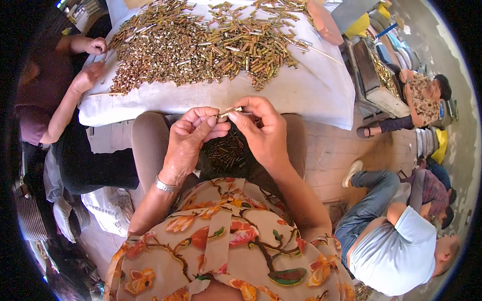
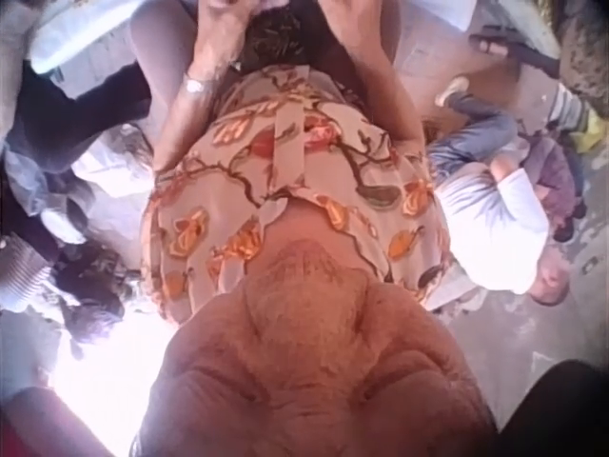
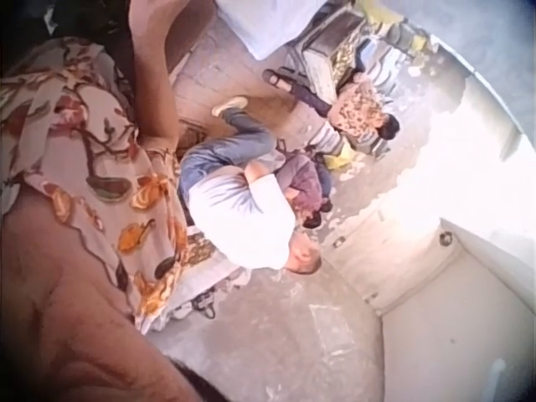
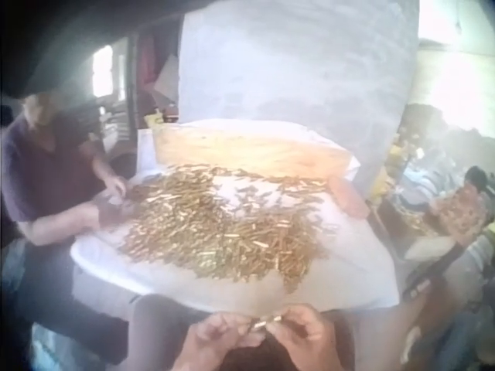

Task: The person repeatedly picks up metal components from a pile on the table and assembles them together by hand.

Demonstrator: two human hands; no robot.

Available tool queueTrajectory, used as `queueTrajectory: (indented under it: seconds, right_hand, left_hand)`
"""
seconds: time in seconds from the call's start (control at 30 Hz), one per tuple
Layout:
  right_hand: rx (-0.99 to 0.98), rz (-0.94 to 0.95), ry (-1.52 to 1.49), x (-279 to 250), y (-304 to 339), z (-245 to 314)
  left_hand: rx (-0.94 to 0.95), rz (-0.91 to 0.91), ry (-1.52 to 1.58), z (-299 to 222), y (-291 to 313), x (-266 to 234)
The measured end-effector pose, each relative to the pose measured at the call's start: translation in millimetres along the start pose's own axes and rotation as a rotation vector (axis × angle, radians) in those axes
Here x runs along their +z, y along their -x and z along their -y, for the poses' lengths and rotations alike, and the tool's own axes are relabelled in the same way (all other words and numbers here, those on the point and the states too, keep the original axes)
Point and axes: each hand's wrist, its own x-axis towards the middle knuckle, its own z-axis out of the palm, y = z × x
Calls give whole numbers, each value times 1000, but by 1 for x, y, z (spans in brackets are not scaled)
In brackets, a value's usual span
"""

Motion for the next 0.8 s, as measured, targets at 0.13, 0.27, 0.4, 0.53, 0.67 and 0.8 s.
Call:
queueTrajectory:
  seconds: [0.13, 0.27, 0.4, 0.53, 0.67, 0.8]
  right_hand:
    - [-119, 14, -23, 7, 10, -2]
    - [-178, 30, -8, 11, 15, 0]
    - [-191, 21, -57, 15, 18, 0]
    - [-256, 39, -69, 16, 20, -2]
    - [-302, 28, -67, 18, 24, -3]
    - [-327, 30, -71, 18, 25, -3]
  left_hand:
    - [28, -38, 23, -6, 14, 6]
    - [86, -59, 15, -7, 20, 6]
    - [133, -41, 12, -6, 23, 6]
    - [179, -37, -29, -7, 26, 8]
    - [184, -33, -31, -9, 28, 10]
    - [180, -31, -29, -8, 29, 9]
